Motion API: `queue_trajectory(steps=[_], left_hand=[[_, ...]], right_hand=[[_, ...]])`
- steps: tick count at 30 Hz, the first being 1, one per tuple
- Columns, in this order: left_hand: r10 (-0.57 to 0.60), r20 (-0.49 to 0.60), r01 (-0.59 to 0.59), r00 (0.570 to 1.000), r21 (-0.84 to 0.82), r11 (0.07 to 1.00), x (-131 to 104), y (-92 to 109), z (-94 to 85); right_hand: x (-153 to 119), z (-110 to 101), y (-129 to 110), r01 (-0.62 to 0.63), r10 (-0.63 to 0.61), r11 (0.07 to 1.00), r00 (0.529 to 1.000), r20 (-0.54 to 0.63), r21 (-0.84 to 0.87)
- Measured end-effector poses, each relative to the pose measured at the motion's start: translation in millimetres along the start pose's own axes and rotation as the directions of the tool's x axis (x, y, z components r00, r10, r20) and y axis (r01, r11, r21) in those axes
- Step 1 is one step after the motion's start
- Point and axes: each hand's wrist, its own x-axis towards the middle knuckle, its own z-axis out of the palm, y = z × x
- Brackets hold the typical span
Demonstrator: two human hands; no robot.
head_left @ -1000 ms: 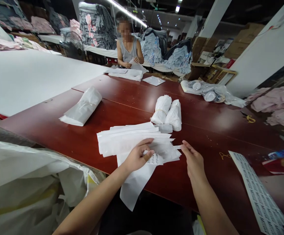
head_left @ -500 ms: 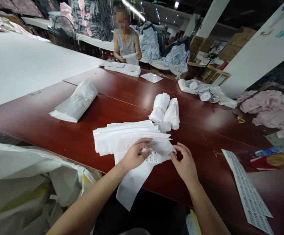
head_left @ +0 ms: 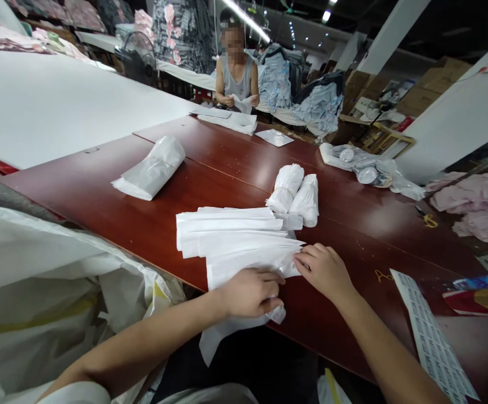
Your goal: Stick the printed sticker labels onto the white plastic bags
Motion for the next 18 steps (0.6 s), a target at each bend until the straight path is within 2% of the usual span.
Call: queue_trajectory(steps=[3,5,7,9,11,13,15,16,18], left_hand=[[-0.029,0.032,0.026,0.999,0.105,0.994,-9,8,16.3],[-0.062,0.040,0.056,0.997,0.128,0.990,-14,7,22.1],[-0.067,0.047,0.061,0.997,0.127,0.990,-16,5,23.2],[-0.060,0.043,0.055,0.997,0.119,0.991,-17,2,21.9],[-0.058,0.024,0.055,0.998,0.110,0.992,-17,1,20.5],[-0.063,0.004,0.062,0.998,0.104,0.993,-16,1,20.2],[-0.093,0.025,0.090,0.995,0.102,0.991,-15,2,21.3],[-0.131,0.055,0.125,0.990,0.104,0.987,-14,3,22.2],[-0.211,0.106,0.199,0.972,0.108,0.974,-14,7,23.8]], right_hand=[[25,-14,-3,0.146,-0.145,0.989,0.983,0.113,-0.008],[40,-19,3,0.154,-0.177,0.981,0.961,0.211,0.122],[48,-21,16,0.025,-0.138,0.944,0.935,0.325,0.328],[51,-21,28,-0.152,-0.076,0.858,0.907,0.414,0.491],[50,-21,26,-0.215,-0.002,0.836,0.919,0.394,0.506],[50,-20,2,-0.105,0.012,0.922,0.970,0.245,0.372],[56,-16,-38,0.103,-0.121,0.977,0.989,0.087,0.189],[63,-14,-61,0.215,-0.224,0.966,0.973,0.052,0.145],[83,-10,-101,0.403,-0.417,0.896,0.908,0.039,0.186]])
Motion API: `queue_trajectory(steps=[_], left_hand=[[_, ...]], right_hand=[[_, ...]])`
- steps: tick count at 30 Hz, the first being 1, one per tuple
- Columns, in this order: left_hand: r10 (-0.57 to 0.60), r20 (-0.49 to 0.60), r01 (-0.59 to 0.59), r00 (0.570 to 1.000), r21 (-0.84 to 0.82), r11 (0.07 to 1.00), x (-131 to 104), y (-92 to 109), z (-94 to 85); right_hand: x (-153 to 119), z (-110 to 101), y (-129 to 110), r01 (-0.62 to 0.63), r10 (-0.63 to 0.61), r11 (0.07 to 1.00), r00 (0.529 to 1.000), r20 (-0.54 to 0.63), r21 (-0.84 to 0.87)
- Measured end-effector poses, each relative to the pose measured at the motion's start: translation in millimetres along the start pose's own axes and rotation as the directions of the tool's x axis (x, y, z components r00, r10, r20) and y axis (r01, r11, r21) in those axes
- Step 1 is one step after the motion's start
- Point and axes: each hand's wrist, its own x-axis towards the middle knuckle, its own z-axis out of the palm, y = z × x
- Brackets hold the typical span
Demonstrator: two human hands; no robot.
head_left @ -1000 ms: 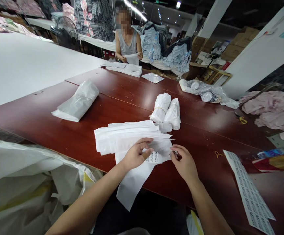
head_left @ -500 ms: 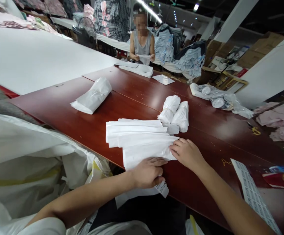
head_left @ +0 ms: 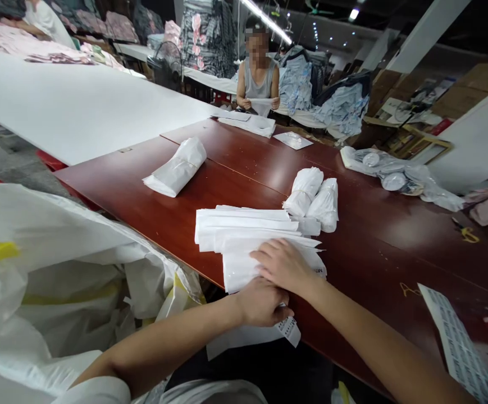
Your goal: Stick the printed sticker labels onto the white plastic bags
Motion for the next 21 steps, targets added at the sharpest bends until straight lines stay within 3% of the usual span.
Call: queue_trajectory(steps=[2,4,6,8,9,12,14,16,18,19,21], left_hand=[[0.021,-0.011,-0.022,1.000,-0.041,0.999,-1,4,-1.7],[0.159,-0.088,-0.170,0.983,-0.135,0.976,-1,6,-10.0],[0.229,-0.182,-0.269,0.956,-0.242,0.932,2,3,-25.6],[0.128,-0.268,-0.217,0.955,-0.338,0.916,8,-6,-44.6],[0.040,-0.299,-0.157,0.954,-0.380,0.912,13,-12,-53.1],[-0.158,-0.297,-0.009,0.942,-0.490,0.872,25,-30,-65.0],[-0.199,-0.256,0.030,0.946,-0.542,0.840,31,-38,-60.9],[-0.217,-0.230,0.047,0.949,-0.577,0.816,34,-43,-52.6],[-0.245,-0.219,0.071,0.944,-0.592,0.803,34,-45,-45.4],[-0.269,-0.218,0.090,0.938,-0.597,0.797,34,-46,-43.2],[-0.319,-0.224,0.131,0.921,-0.592,0.795,35,-46,-41.2]], right_hand=[[31,-3,-8,0.005,-0.002,0.992,1.000,-0.027,0.129],[44,-17,-1,-0.155,0.204,0.943,0.968,-0.144,0.296],[33,-37,11,-0.291,0.443,0.849,0.847,-0.293,0.442],[4,-51,14,-0.328,0.557,0.795,0.728,-0.400,0.510],[-13,-53,12,-0.340,0.576,0.786,0.705,-0.413,0.516],[-56,-38,0,-0.426,0.628,0.708,0.744,-0.228,0.563],[-71,-16,-4,-0.480,0.672,0.571,0.739,-0.044,0.667],[-77,7,-1,-0.467,0.699,0.405,0.712,0.062,0.786],[-79,23,4,-0.425,0.725,0.315,0.685,0.074,0.849],[-79,28,6,-0.420,0.737,0.318,0.673,0.057,0.850],[-80,33,6,-0.433,0.751,0.425,0.659,-0.043,0.795]])
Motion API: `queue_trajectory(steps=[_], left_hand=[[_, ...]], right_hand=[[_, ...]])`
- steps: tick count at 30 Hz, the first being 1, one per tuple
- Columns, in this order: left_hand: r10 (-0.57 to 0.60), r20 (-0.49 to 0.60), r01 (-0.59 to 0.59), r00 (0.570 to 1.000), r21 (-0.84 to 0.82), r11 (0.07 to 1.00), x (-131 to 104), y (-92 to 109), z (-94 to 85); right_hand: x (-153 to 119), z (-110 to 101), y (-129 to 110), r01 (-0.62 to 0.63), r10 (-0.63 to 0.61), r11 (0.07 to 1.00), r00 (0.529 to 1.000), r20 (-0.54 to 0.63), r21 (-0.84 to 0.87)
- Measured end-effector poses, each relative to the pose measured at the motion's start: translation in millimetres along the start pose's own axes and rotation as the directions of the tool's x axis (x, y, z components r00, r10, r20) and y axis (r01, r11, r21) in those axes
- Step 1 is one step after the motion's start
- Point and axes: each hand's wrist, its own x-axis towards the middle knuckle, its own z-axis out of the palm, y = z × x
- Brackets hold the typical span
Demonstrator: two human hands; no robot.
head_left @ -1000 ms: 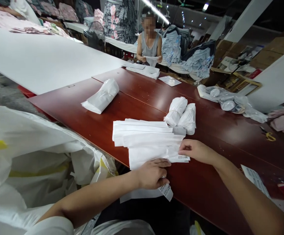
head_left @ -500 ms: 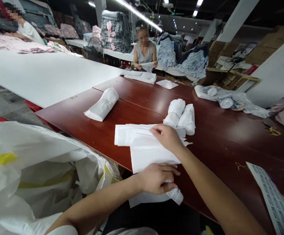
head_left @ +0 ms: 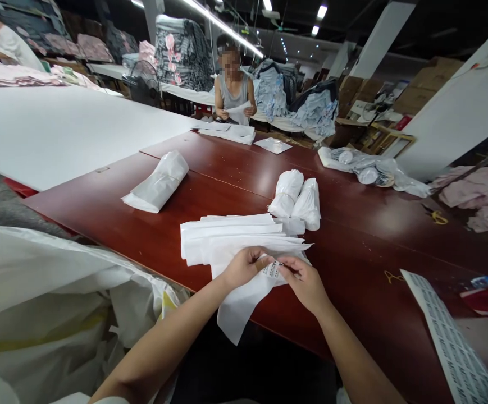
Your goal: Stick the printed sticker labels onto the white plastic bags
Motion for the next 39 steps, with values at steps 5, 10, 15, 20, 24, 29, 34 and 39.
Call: queue_trajectory(steps=[5,10,15,20,24,29,34,39], left_hand=[[-0.032,-0.078,0.038,0.996,0.085,0.996,1,1,0.3],[-0.012,-0.085,0.020,0.996,0.090,0.996,-3,4,0.3],[0.172,-0.039,-0.171,0.984,0.027,0.985,-7,4,0.0],[0.177,-0.015,-0.176,0.984,0.043,0.983,-7,2,-0.3],[0.193,-0.011,-0.193,0.981,0.031,0.981,-6,4,-1.2],[0.191,-0.014,-0.190,0.982,0.024,0.981,-6,5,-1.6],[0.176,-0.002,-0.176,0.984,0.014,0.984,-6,5,-1.5],[0.159,-0.021,-0.159,0.987,-0.011,0.987,-5,2,-1.7]], right_hand=[[-14,-7,-9,0.262,-0.289,0.933,0.954,-0.081,-0.248],[-13,-48,8,0.011,0.034,0.994,0.914,-0.403,0.108],[-5,-84,40,-0.289,0.325,0.944,0.896,-0.303,0.159],[7,-77,47,-0.331,0.342,0.939,0.931,-0.130,0.098],[24,-67,50,-0.314,0.317,0.948,0.944,-0.091,0.049],[29,-63,51,-0.241,0.232,0.921,0.970,-0.066,-0.305],[24,-56,32,-0.160,0.078,0.799,0.983,-0.163,-0.580],[36,-51,21,-0.118,0.119,0.740,0.992,-0.044,-0.662]])
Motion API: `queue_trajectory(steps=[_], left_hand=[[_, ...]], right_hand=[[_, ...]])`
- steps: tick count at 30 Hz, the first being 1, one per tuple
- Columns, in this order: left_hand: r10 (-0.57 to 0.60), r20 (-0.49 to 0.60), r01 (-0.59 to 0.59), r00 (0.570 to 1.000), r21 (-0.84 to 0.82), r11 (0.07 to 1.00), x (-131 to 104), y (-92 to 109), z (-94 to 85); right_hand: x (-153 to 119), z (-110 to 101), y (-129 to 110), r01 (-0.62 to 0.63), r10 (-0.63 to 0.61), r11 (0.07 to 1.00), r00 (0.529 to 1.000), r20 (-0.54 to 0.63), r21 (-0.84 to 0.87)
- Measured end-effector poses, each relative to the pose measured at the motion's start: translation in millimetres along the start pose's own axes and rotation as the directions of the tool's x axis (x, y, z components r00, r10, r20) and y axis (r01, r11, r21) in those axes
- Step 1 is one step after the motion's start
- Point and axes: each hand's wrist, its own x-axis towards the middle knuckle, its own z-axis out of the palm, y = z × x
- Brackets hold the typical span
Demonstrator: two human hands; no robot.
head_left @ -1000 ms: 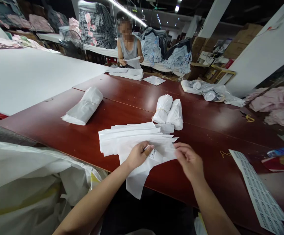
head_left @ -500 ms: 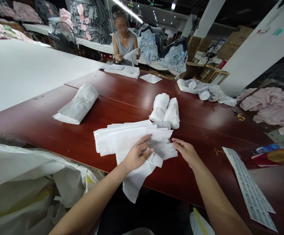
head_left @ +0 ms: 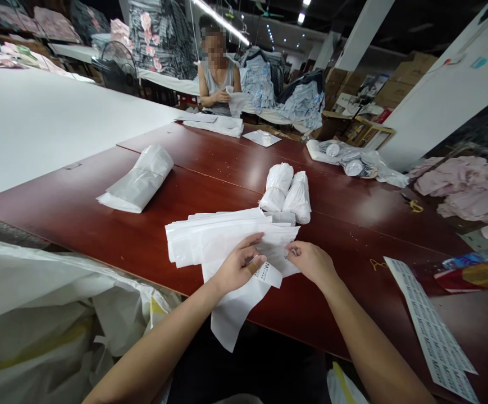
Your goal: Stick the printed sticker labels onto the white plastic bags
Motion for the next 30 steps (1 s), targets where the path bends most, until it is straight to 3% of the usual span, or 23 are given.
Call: queue_trajectory(steps=[3,6,8,11,14,15,16,18,20,21,23,26,30], left_hand=[[-0.022,-0.023,0.021,0.999,-0.034,0.999,1,0,-1.1],[-0.001,0.060,-0.003,0.998,0.059,0.998,-1,5,-0.4],[0.090,0.189,-0.125,0.978,0.178,0.976,-5,10,3.7],[0.212,0.351,-0.328,0.912,0.315,0.891,-16,14,16.4],[0.178,0.386,-0.347,0.905,0.432,0.832,-27,12,31.1],[0.151,0.386,-0.333,0.910,0.464,0.821,-30,12,34.7],[0.129,0.387,-0.321,0.913,0.486,0.813,-32,12,37.0],[0.132,0.396,-0.322,0.909,0.462,0.827,-34,14,37.4],[0.212,0.398,-0.356,0.893,0.333,0.873,-31,19,32.1],[0.256,0.378,-0.366,0.890,0.255,0.895,-28,21,27.7],[0.232,0.280,-0.283,0.931,0.155,0.946,-16,24,18.0],[0.017,0.114,-0.030,0.993,0.118,0.993,3,18,7.3],[-0.070,0.056,0.068,0.996,0.041,0.997,11,-1,7.8]], right_hand=[[8,-6,4,0.018,-0.015,0.999,0.998,0.059,-0.045],[12,-16,2,0.236,-0.220,0.957,0.970,0.108,-0.170],[15,-21,-11,0.435,-0.401,0.860,0.900,0.172,-0.269],[19,-17,-49,0.654,-0.599,0.669,0.755,0.265,-0.353],[25,2,-102,0.804,-0.759,0.515,0.589,0.279,-0.296],[27,10,-120,0.833,-0.795,0.493,0.548,0.259,-0.249],[31,17,-137,0.840,-0.809,0.507,0.541,0.228,-0.193],[39,25,-163,0.790,-0.775,0.606,0.612,0.160,-0.089],[46,21,-170,0.659,-0.656,0.752,0.748,0.103,0.001],[48,14,-166,0.574,-0.578,0.816,0.813,0.078,0.062],[45,-4,-143,0.432,-0.450,0.873,0.893,0.031,0.227],[20,-24,-94,0.335,-0.367,0.840,0.930,-0.008,0.428],[-21,-13,-50,0.207,-0.274,0.833,0.960,0.056,0.513]])
